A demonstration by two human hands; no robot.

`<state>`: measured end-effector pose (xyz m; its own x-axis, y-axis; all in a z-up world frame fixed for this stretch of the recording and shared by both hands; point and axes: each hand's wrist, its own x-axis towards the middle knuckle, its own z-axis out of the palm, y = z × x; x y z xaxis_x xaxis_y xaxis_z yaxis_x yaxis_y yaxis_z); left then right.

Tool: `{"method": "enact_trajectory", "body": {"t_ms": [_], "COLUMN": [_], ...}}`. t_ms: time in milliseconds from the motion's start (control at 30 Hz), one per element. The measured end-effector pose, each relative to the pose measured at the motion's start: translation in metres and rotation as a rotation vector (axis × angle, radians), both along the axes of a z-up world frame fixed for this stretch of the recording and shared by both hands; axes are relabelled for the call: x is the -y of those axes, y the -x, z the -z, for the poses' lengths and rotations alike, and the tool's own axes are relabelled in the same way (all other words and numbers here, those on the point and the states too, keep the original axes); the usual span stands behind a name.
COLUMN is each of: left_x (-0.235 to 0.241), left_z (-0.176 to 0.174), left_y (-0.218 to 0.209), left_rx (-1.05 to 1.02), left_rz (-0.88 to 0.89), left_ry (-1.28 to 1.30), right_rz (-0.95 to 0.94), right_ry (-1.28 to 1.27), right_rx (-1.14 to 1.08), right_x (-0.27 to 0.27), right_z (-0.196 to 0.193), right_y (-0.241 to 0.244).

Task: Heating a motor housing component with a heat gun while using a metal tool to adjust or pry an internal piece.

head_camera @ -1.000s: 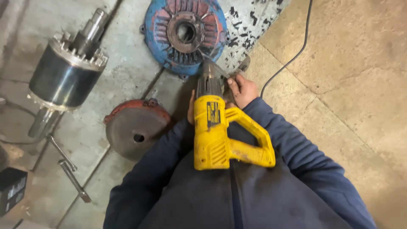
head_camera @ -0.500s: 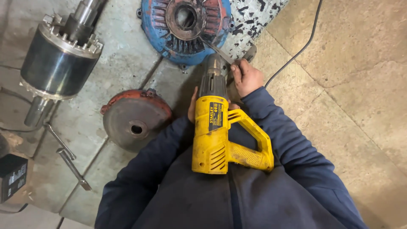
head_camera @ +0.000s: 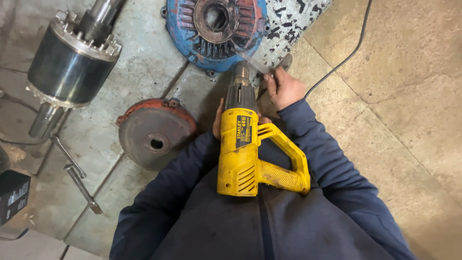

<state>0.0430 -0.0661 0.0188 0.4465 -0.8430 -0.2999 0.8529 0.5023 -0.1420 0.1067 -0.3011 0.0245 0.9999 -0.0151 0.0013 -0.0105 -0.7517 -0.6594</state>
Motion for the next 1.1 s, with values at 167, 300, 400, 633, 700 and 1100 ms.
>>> {"method": "enact_trajectory", "body": {"t_ms": [167, 300, 400, 633, 700, 1100], "left_x": [-0.002, 0.000, -0.005, -0.006, -0.006, -0.008], "left_z": [-0.008, -0.004, 0.002, 0.004, -0.003, -0.013], "left_y": [-0.006, -0.002, 0.009, 0.000, -0.002, -0.001], "left_rx": [-0.083, -0.095, -0.064, -0.086, -0.093, -0.085], "left_rz": [0.022, -0.016, -0.010, 0.017, 0.010, -0.007], "left_ry": [-0.022, 0.086, 0.030, -0.034, -0.052, -0.036], "right_rz": [0.109, 0.009, 0.045, 0.083, 0.086, 0.150], "right_ry": [-0.001, -0.052, -0.145, -0.077, -0.089, -0.097], "right_rx": [-0.018, -0.026, -0.044, -0.082, -0.070, -0.030], "right_x": [0.002, -0.001, -0.009, -0.012, -0.013, -0.015], "right_z": [-0.007, -0.004, -0.017, 0.007, 0.003, 0.014], "right_y": [-0.010, -0.004, -0.003, 0.001, 0.002, -0.010]}}
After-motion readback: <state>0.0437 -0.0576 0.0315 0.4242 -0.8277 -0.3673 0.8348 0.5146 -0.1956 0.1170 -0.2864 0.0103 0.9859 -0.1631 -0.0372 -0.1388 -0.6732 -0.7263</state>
